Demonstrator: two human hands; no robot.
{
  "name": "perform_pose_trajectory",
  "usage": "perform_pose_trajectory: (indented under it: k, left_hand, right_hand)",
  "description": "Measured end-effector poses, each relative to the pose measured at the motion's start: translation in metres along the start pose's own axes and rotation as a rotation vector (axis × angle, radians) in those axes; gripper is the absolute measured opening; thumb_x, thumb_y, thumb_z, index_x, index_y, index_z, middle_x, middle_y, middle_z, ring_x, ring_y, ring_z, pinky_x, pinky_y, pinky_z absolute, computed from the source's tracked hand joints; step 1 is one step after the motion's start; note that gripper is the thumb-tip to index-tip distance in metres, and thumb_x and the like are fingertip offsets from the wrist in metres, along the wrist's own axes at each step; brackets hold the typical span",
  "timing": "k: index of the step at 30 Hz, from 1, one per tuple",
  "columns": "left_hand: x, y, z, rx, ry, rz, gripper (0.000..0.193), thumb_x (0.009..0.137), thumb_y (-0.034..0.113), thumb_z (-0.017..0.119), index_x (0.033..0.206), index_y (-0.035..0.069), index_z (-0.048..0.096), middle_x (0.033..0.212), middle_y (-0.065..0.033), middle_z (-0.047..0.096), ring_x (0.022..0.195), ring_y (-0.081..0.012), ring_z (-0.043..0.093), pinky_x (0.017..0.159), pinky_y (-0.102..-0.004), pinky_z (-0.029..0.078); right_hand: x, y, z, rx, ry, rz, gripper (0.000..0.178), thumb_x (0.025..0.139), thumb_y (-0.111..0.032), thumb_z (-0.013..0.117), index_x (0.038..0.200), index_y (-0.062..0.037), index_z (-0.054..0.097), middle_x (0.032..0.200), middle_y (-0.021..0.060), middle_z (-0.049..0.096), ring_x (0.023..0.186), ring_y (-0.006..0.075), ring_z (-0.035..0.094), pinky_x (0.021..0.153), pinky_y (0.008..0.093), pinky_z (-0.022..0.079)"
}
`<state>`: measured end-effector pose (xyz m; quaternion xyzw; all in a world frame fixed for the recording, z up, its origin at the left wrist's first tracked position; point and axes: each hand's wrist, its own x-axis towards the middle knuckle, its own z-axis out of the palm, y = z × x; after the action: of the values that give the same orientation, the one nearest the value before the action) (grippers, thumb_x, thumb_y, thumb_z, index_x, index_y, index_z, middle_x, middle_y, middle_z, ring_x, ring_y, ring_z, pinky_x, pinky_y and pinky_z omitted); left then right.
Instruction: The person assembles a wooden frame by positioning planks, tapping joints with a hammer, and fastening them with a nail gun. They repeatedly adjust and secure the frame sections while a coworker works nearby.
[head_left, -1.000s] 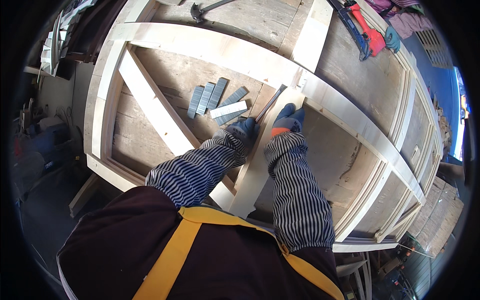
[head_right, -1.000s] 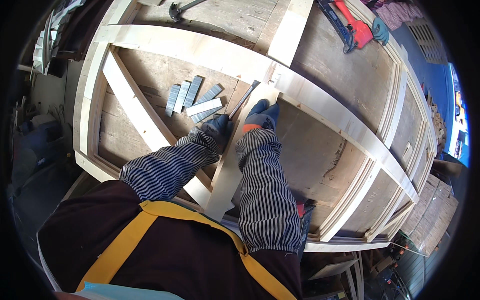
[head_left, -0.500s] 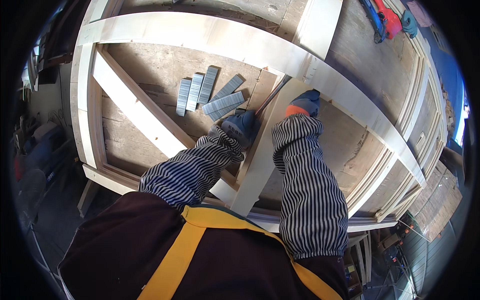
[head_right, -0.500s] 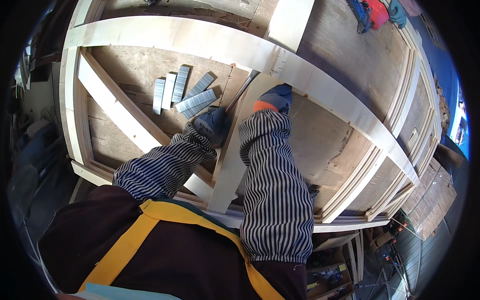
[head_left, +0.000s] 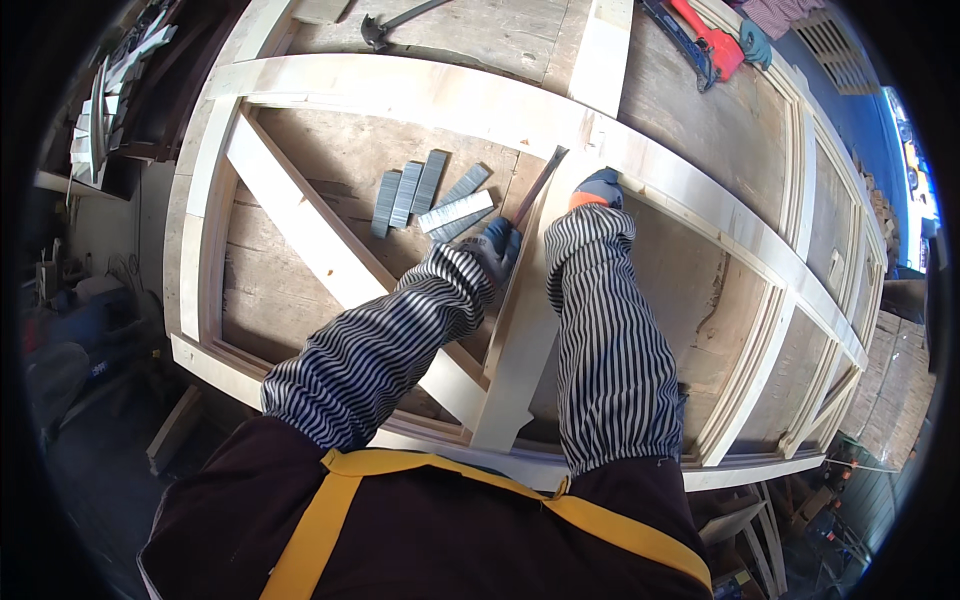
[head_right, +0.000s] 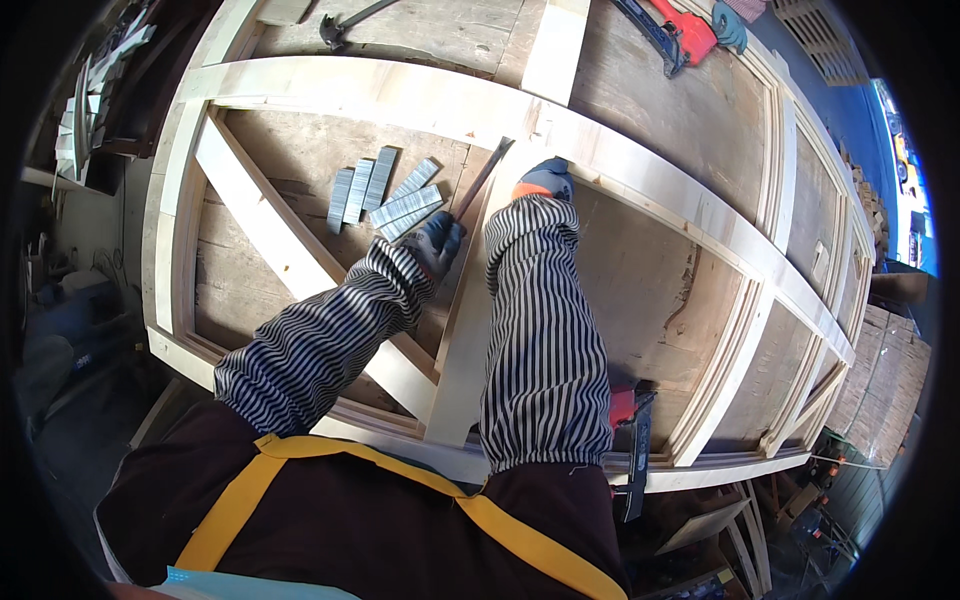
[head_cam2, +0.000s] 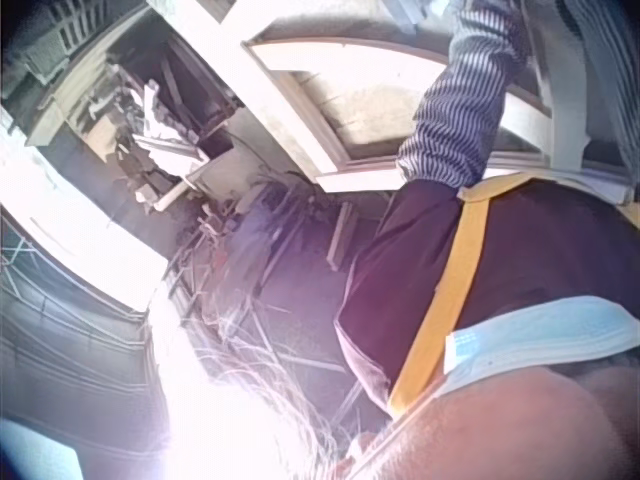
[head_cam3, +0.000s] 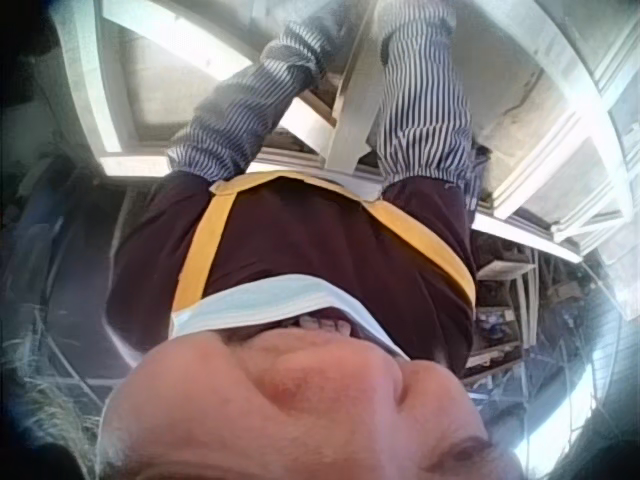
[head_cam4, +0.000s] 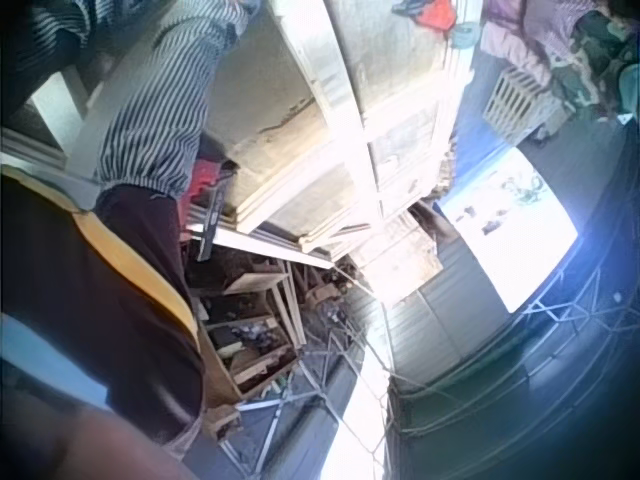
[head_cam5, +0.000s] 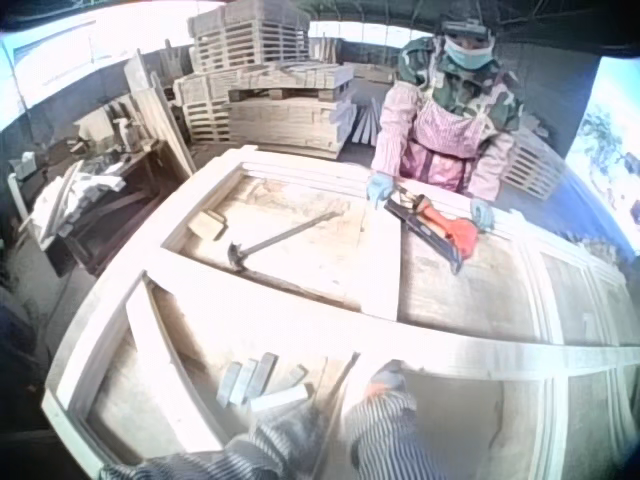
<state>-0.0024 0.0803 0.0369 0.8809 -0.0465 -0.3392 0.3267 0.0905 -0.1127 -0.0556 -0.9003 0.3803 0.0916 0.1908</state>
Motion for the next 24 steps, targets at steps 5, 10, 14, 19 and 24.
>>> perform_pose_trajectory:
  k: [5,10,14,19,24]
  left_hand:
    - [-0.066,-0.029,0.022,-0.435,0.036,0.237,0.040,0.103,0.032,0.050,0.095,0.000,0.070,0.071,-0.0118,0.066,0.063,-0.0212,0.064,0.062,-0.0355,0.053]
    - [-0.099,-0.001,0.039,-1.029,0.235,-0.054,0.029,0.107,0.028,0.055,0.105,0.001,0.065,0.069,-0.0074,0.067,0.058,-0.0128,0.059,0.057,-0.0280,0.046]
    - [-0.067,0.032,0.077,-1.122,0.275,0.130,0.033,0.108,0.033,0.052,0.116,0.003,0.062,0.092,-0.0127,0.076,0.085,-0.0172,0.069,0.083,-0.0314,0.051]
    - [-0.054,0.086,0.143,-1.434,0.362,0.266,0.024,0.108,0.019,0.052,0.106,0.000,0.067,0.093,-0.0147,0.075,0.085,-0.0222,0.073,0.086,-0.0359,0.056]
    - [-0.057,0.096,0.095,-0.838,0.017,-0.012,0.038,0.111,0.032,0.046,0.122,0.001,0.065,0.110,-0.0132,0.074,0.102,-0.0222,0.071,0.094,-0.0352,0.054]
  right_hand:
    - [0.027,0.037,0.036,-0.129,0.272,-0.029,0.038,0.100,-0.035,0.056,0.116,-0.0008,0.061,0.115,0.0214,0.070,0.105,0.0366,0.069,0.087,0.0458,0.057]
    - [-0.145,0.094,0.001,1.237,0.274,-0.113,0.029,0.103,-0.022,0.058,0.122,-0.0015,0.068,0.107,0.0146,0.069,0.094,0.0264,0.069,0.083,0.0382,0.056]
    - [-0.262,0.142,-0.071,1.244,-0.536,-0.021,0.039,0.107,-0.025,0.056,0.140,-0.0041,0.056,0.105,0.0049,0.066,0.082,0.0128,0.062,0.076,0.0322,0.054]
    - [-0.255,0.160,-0.065,1.509,-0.453,-0.204,0.046,0.108,-0.026,0.053,0.147,-0.0018,0.049,0.110,0.0100,0.068,0.099,0.0172,0.066,0.086,0.0312,0.052]
    - [-0.247,0.195,-0.036,1.147,-0.085,-0.365,0.039,0.110,-0.019,0.049,0.145,-0.0022,0.054,0.100,0.0057,0.067,0.084,0.0102,0.060,0.074,0.0263,0.047]
